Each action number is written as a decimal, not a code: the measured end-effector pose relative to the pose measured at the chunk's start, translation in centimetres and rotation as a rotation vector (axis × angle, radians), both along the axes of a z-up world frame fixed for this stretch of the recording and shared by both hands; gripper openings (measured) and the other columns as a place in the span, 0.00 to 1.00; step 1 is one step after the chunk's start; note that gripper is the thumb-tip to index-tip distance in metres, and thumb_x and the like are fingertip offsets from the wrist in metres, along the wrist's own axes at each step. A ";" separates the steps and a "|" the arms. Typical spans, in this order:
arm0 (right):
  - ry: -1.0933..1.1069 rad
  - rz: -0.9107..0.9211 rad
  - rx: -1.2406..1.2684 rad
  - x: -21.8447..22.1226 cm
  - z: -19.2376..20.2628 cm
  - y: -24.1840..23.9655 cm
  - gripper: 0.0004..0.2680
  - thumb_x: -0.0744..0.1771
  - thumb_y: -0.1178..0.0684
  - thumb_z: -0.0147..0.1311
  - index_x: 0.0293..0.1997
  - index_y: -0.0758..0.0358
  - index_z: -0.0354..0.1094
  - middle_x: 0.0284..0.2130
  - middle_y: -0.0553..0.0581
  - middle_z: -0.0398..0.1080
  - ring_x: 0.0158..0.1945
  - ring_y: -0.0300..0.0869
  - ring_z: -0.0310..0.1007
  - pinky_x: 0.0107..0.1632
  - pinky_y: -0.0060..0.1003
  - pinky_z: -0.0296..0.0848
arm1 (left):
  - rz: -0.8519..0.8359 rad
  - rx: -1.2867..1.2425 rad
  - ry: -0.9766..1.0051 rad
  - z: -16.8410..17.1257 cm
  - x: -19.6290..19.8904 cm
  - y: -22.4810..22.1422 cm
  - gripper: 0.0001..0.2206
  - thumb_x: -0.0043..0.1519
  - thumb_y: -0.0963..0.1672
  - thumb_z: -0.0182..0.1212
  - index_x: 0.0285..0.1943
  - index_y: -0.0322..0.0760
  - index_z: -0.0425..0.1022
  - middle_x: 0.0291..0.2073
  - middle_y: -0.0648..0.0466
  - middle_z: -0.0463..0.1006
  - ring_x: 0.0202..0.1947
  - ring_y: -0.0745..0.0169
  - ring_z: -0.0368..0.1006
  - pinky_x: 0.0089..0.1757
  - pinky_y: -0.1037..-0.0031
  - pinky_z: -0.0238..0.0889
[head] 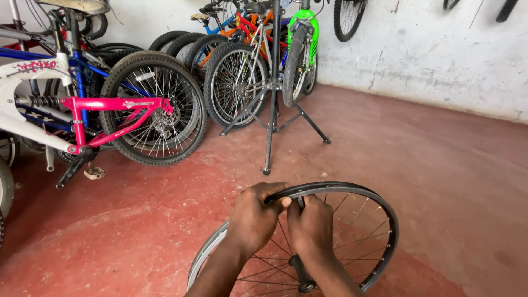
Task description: Using a spoke wrench to tighten and adjust the tension of spokes on a detached bicycle wheel.
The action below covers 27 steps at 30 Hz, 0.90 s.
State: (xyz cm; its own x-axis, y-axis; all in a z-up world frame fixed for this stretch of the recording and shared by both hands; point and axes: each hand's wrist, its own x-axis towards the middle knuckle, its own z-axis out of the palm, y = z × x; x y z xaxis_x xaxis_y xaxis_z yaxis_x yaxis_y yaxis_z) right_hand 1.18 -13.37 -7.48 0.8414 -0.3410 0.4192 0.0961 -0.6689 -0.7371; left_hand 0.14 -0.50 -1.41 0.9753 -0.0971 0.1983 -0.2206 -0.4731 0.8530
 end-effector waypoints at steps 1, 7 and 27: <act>0.005 -0.001 -0.001 0.3 0.1 -0.2 0.07 0.64 0.55 0.55 0.28 0.68 0.72 0.16 0.64 0.72 0.16 0.52 0.66 0.26 0.49 0.65 | -0.001 -0.001 0.005 0.4 -0.1 0.0 0.14 0.56 0.41 0.64 0.51 0.44 0.85 0.40 0.60 0.88 0.35 0.66 0.79 0.41 0.75 0.71; 0.172 0.075 0.234 0.0 -0.1 0.0 0.06 0.64 0.51 0.62 0.35 0.61 0.74 0.22 0.50 0.72 0.25 0.38 0.67 0.31 0.36 0.68 | -0.027 0.053 -0.086 0.1 0.2 0.5 0.15 0.56 0.40 0.64 0.51 0.49 0.86 0.43 0.59 0.85 0.37 0.63 0.79 0.42 0.73 0.71; -0.151 -0.194 -0.285 -1.0 -1.1 -0.5 0.08 0.64 0.50 0.65 0.27 0.58 0.70 0.17 0.57 0.73 0.25 0.53 0.78 0.29 0.47 0.77 | 0.116 0.068 -0.012 -1.9 0.8 0.6 0.07 0.57 0.47 0.72 0.40 0.47 0.85 0.26 0.50 0.82 0.33 0.52 0.82 0.39 0.67 0.73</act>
State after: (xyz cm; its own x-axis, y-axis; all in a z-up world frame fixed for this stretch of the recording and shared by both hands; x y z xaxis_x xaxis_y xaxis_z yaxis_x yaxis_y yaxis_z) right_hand 0.14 -13.86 -8.53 0.6940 -0.3402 0.6346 0.0407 -0.8614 -0.5063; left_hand 0.98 0.13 -3.30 0.9785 0.0029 0.2064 -0.1704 -0.5530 0.8156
